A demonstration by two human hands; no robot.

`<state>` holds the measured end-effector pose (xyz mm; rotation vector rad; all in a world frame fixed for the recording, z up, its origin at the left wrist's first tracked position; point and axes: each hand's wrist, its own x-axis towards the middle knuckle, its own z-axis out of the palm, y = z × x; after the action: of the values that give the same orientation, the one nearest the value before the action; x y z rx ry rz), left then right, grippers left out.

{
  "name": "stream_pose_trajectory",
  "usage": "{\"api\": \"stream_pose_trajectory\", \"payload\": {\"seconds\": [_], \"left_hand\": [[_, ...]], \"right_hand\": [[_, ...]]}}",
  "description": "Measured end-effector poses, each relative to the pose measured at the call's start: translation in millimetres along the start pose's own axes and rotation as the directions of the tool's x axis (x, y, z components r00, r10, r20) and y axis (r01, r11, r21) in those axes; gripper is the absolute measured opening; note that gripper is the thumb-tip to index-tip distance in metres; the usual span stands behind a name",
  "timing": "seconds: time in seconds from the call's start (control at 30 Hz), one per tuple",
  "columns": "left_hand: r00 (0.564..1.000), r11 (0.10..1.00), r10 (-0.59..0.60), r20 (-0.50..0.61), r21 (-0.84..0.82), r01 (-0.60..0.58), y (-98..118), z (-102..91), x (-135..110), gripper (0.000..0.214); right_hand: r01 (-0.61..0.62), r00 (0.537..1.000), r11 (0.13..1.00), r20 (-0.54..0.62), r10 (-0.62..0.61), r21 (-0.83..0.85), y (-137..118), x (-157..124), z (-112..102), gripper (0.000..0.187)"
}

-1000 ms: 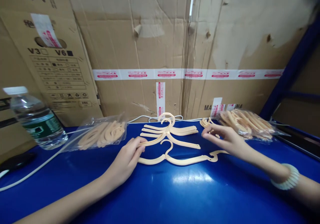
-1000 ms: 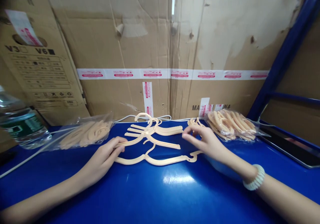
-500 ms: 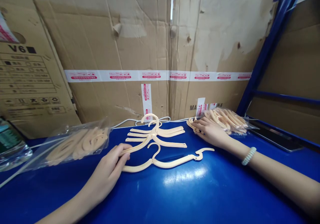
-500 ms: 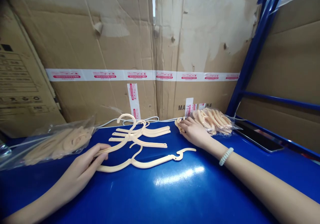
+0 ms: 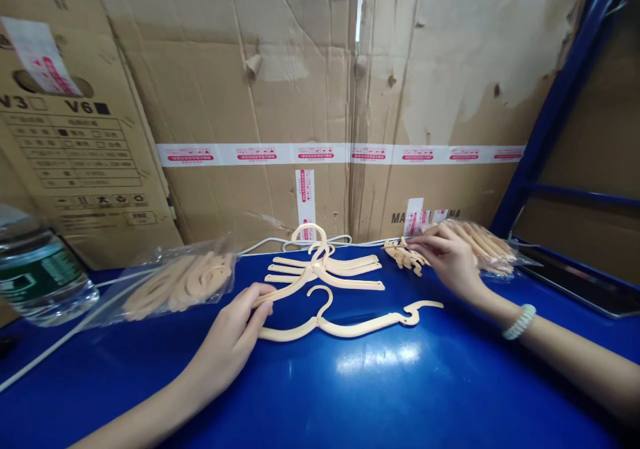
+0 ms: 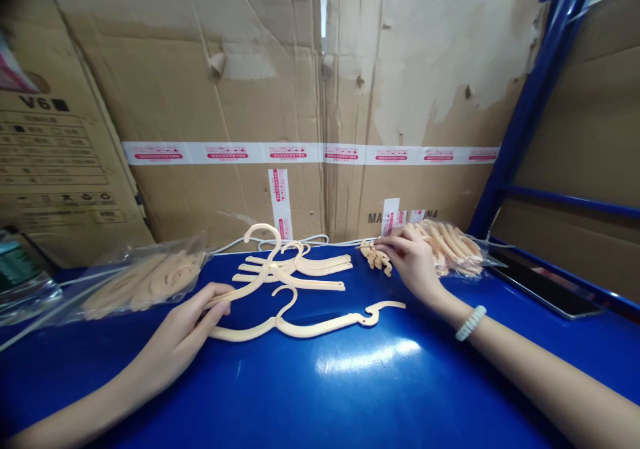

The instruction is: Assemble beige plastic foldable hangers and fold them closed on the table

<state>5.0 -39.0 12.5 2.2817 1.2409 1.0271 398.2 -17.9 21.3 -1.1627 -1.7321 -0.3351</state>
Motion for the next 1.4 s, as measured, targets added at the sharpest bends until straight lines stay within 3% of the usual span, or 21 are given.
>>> {"api": "stream_pose_trajectory", "payload": {"seconds": [0.07,0.13,0.2,0.27,0.43,0.53,0.6,0.7,0.8,0.93,1.17,1.27,1.4], "left_hand": [[1.000,1.000,-0.005,-0.008,-0.007,0.005,2,-0.2,-1,0.023],[1.000,1.000,-0.006,-0.010,-0.017,0.006,3,-0.2,-1,0.023],[1.000,1.000,-0.004,-0.011,-0.026,0.004,3,-0.2,-2,0.022],[1.000,1.000,-0.006,-0.012,-0.029,0.005,3,-0.2,-3,0.021],[1.000,1.000,0.003,-0.014,-0.029,-0.004,1,-0.5,-4,0.021],[1.000,1.000,0.006,-0.010,-0.025,-0.006,2,-1.2,-3,0.021],[1.000,1.000,0.005,-0.008,-0.026,-0.005,3,-1.5,-3,0.021],[1.000,1.000,0.005,-0.009,-0.014,-0.005,3,-1.5,-2,0.021],[1.000,1.000,0.000,-0.008,0.003,0.000,2,-1.3,-2,0.021],[1.000,1.000,-0.008,-0.004,0.018,0.008,2,-1.5,-2,0.022],[1.000,1.000,0.019,-0.011,0.010,-0.019,1,-0.8,-2,0.019],[1.000,1.000,0.025,-0.016,0.017,-0.024,2,-0.5,-2,0.020],[0.999,0.999,0.026,-0.024,0.024,-0.026,2,-0.4,-2,0.021]], "right_hand": [[-0.068,0.996,0.996,-0.056,0.072,0.055,-13,0,-5,0.022],[-0.214,0.972,0.953,-0.050,0.229,0.215,-28,-2,-7,0.025],[-0.407,0.901,0.810,0.041,0.432,0.423,-44,-5,-6,0.032],[-0.562,0.799,0.606,0.180,0.574,0.563,-57,-10,-3,0.042],[-0.738,0.599,0.239,0.449,0.664,0.631,-72,-19,5,0.045],[-0.785,0.503,0.087,0.548,0.668,0.614,-70,-21,7,0.038],[-0.787,0.466,0.017,0.577,0.671,0.616,-69,-22,8,0.035],[-0.786,0.451,-0.025,0.599,0.661,0.618,-68,-23,8,0.036],[-0.810,0.473,0.025,0.628,0.618,0.585,-71,-24,8,0.032],[-0.802,0.537,0.077,0.659,0.527,0.592,-76,-25,6,0.030],[-0.816,0.551,0.162,0.660,0.511,0.555,-76,-25,9,0.041],[-0.795,0.591,0.213,0.648,0.480,0.568,-74,-25,7,0.039],[-0.803,0.588,0.224,0.669,0.455,0.553,-74,-22,4,0.034]]}}
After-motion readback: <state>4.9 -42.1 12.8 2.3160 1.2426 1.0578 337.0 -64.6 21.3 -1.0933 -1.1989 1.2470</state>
